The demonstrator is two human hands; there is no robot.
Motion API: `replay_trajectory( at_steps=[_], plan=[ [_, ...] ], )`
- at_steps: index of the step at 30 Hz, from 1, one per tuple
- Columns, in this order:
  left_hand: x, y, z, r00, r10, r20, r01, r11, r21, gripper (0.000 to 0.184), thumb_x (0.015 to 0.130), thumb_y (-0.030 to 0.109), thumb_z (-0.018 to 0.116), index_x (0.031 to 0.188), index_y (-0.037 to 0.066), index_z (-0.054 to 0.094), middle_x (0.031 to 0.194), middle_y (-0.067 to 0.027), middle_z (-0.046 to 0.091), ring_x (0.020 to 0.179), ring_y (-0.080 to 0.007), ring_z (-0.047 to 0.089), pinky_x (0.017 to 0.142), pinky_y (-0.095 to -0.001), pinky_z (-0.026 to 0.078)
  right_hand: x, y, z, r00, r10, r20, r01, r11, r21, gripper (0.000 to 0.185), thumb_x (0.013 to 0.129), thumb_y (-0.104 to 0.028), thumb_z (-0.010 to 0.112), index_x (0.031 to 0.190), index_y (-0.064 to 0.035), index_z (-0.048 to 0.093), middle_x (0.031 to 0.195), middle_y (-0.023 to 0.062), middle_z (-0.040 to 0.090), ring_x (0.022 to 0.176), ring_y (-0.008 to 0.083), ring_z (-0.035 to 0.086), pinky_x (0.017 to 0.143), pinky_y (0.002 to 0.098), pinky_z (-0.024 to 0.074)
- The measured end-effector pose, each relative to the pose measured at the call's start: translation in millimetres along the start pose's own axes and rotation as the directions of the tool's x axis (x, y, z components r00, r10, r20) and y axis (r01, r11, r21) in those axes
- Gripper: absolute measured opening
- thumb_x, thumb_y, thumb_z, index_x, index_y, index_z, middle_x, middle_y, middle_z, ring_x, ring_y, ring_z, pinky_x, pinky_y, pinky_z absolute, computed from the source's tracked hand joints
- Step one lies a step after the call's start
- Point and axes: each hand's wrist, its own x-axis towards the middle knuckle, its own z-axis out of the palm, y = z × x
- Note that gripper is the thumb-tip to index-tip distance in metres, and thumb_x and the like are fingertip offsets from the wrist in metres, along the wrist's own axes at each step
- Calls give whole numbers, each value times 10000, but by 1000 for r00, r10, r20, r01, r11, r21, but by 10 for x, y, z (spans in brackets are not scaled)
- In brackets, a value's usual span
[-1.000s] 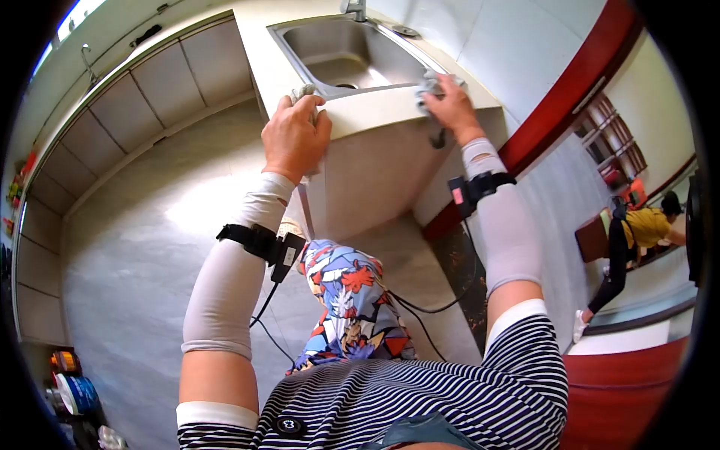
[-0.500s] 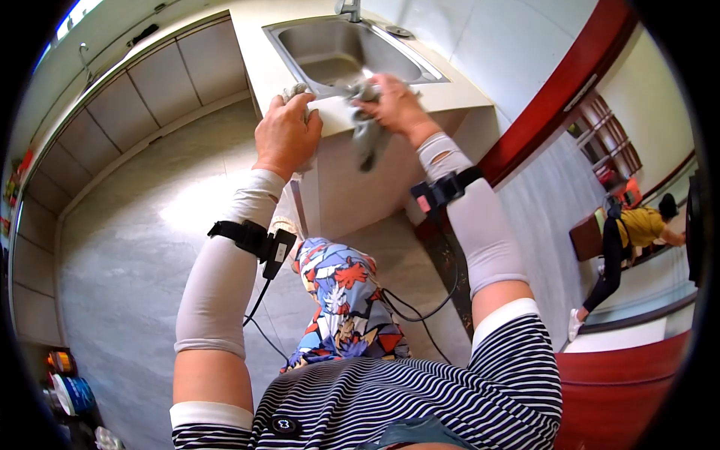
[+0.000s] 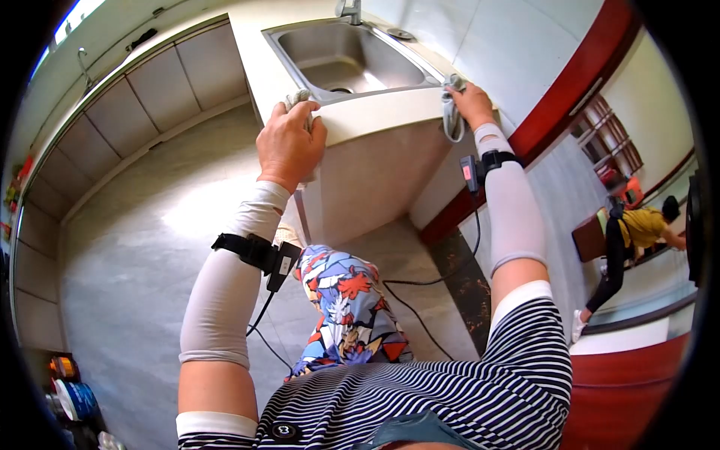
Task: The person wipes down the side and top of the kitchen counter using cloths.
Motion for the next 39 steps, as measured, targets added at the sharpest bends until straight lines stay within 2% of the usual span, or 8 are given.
replay_trajectory(
  at_steps=[9,11,16,23,27,30,33,39],
  plan=[
    [0,-2,-6,1000,-23,22,22,999,37,273,850,295,598,1089,199,685,946,-129,612,854,-334,642,743,-429,522,-691,-1336,-112,922,-379,73,352,904,243,484,872,-472,627,1031,-18,574,944,224,668,890,406,648,799,485,505],
    [0,-21,0,1000,-24,13,24,999,24,297,870,313,580,1126,197,675,974,-136,616,868,-340,642,752,-430,521,-868,-1747,-142,910,-381,165,327,902,284,471,882,-459,617,1045,-19,592,1030,224,648,981,386,627,846,454,496],
    [-3,-54,-11,999,-12,-37,11,1000,-21,374,925,371,519,1224,181,637,1030,-159,632,901,-359,640,774,-438,517,-1287,-2315,-10,856,-515,44,446,779,442,536,891,-417,479,1303,-80,543,1384,255,449,1315,393,405,1114,453,312],
    [9,-108,-34,999,25,42,-25,1000,3,370,919,368,519,1219,183,634,998,-173,643,909,-368,634,781,-439,513,-1296,-1981,-216,799,-601,23,543,738,400,399,849,-392,550,1138,-128,624,1210,177,581,1169,347,537,1042,461,380],
    [10,-73,-35,998,-5,56,3,1000,28,329,880,321,550,1164,193,656,1013,-161,640,903,-362,633,787,-443,509,-884,-1348,-13,873,-487,-14,468,831,302,412,828,-439,560,1098,-134,626,1179,132,598,1146,336,548,1022,568,346],
    [16,-59,-29,997,-20,71,19,1000,9,329,860,308,557,1151,196,663,1015,-149,636,902,-355,634,789,-440,509,-677,-839,-76,966,-258,9,249,940,234,469,842,-478,554,1179,-156,604,1251,144,574,1229,358,501,1086,678,209],
    [6,-73,13,1000,23,21,-23,1000,13,327,843,312,593,1136,189,671,928,-133,617,839,-333,640,734,-431,520,-396,-370,-109,981,-82,173,82,997,9,616,916,-573,425,1374,-167,494,1477,71,401,1414,291,296,1106,674,175],
    [-10,-28,-6,998,-36,48,36,999,3,305,843,279,564,1114,189,674,987,-134,627,896,-344,632,782,-433,508,-83,121,26,988,68,135,-69,998,0,627,905,-540,431,1361,-118,508,1457,66,430,1384,281,333,1109,661,189]
  ],
)
